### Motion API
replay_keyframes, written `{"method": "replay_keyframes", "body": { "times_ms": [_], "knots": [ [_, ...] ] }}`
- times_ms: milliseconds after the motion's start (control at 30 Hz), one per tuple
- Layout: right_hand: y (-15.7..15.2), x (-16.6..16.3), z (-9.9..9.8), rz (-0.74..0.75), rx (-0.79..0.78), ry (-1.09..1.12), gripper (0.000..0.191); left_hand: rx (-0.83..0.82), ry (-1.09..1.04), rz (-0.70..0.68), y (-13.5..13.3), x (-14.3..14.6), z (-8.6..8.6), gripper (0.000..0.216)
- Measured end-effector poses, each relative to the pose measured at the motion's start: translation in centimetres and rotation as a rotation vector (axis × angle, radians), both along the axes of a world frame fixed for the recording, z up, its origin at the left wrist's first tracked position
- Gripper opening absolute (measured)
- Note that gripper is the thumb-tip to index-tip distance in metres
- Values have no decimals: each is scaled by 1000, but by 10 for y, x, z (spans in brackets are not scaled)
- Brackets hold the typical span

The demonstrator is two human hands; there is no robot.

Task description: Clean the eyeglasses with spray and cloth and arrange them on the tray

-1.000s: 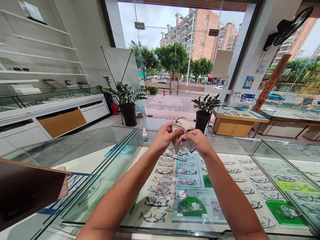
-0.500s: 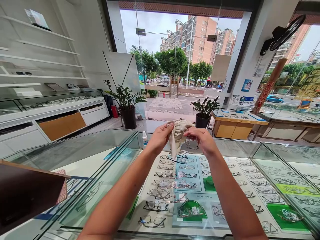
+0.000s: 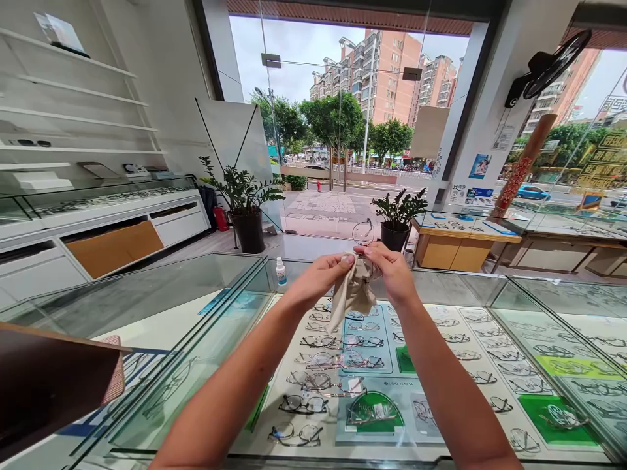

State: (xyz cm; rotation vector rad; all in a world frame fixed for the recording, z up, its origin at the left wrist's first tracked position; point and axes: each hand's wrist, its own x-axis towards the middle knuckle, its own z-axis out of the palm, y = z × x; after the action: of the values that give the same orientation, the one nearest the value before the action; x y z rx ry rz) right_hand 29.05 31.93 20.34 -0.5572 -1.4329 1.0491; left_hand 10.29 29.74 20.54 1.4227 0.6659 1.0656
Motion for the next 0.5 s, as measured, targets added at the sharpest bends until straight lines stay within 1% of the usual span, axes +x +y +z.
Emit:
{"method": "replay_keyframes", "body": {
  "times_ms": [133, 233, 300, 367, 500],
  "knots": [
    [0, -8, -4, 29, -36, 69, 27, -38, -11, -25, -4, 8, -2, 58],
    [-2, -11, -4, 68, -127, 115, 32, -15, -69, -32, -6, 14, -2, 53],
    [-4, -12, -4, 97, -172, 133, 35, 13, -112, -11, -7, 20, -4, 54],
    [-5, -14, -5, 108, -167, 126, 36, 42, -162, 57, -7, 26, -7, 54],
    [-6, -16, -5, 96, -73, 64, 32, 114, -197, 238, -4, 33, -12, 55]
  ]
}}
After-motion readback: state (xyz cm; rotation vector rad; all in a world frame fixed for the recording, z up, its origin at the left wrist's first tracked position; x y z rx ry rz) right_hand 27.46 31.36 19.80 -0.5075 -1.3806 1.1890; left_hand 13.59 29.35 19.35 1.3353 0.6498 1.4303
